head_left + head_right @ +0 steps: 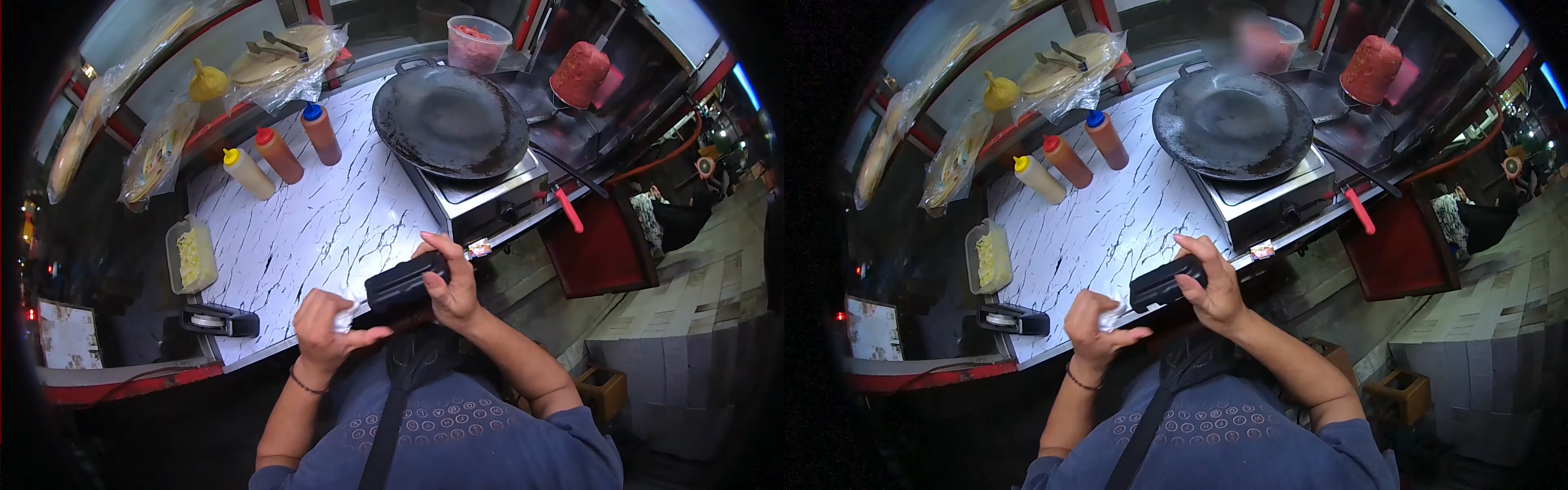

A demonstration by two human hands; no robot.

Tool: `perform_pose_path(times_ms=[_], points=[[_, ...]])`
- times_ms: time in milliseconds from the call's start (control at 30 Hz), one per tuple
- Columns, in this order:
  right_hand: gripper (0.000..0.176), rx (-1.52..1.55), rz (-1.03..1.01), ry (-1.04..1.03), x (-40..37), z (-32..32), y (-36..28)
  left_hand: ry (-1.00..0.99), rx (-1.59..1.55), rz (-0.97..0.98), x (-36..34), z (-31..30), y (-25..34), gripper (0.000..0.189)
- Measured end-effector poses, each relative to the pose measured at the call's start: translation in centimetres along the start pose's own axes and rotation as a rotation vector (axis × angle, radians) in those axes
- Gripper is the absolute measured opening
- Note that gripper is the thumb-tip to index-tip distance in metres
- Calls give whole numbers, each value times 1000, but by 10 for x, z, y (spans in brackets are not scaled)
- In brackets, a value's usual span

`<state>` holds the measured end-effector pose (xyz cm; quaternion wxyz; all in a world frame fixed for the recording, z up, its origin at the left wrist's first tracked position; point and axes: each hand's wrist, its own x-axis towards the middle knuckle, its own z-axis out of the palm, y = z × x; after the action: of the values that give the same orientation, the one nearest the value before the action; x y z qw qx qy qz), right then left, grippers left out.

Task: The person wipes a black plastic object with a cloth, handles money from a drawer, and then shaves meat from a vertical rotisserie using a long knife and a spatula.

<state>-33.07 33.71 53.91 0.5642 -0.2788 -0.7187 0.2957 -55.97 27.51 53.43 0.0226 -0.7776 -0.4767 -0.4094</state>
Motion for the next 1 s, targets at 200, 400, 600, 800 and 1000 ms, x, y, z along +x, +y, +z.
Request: perform_pose_path(times_ms=[200, 400, 600, 800, 1000], points=[[49, 16, -303, -57, -4, -14, 2, 299, -682, -349, 17, -21, -11, 59], [43, -2, -548, -60, 2, -4, -6, 8, -582, 66, 45, -18, 28, 18], [46, -48, -485, -91, -5, 5, -9, -2, -473, 129, 46, -5, 48, 25], [50, -48, -444, -79, -7, 10, -5, -110, -430, 165, 48, -13, 44, 28], [49, -38, -411, -32, 4, -25, -10, -140, -493, 49, 14, -19, 12, 22]])
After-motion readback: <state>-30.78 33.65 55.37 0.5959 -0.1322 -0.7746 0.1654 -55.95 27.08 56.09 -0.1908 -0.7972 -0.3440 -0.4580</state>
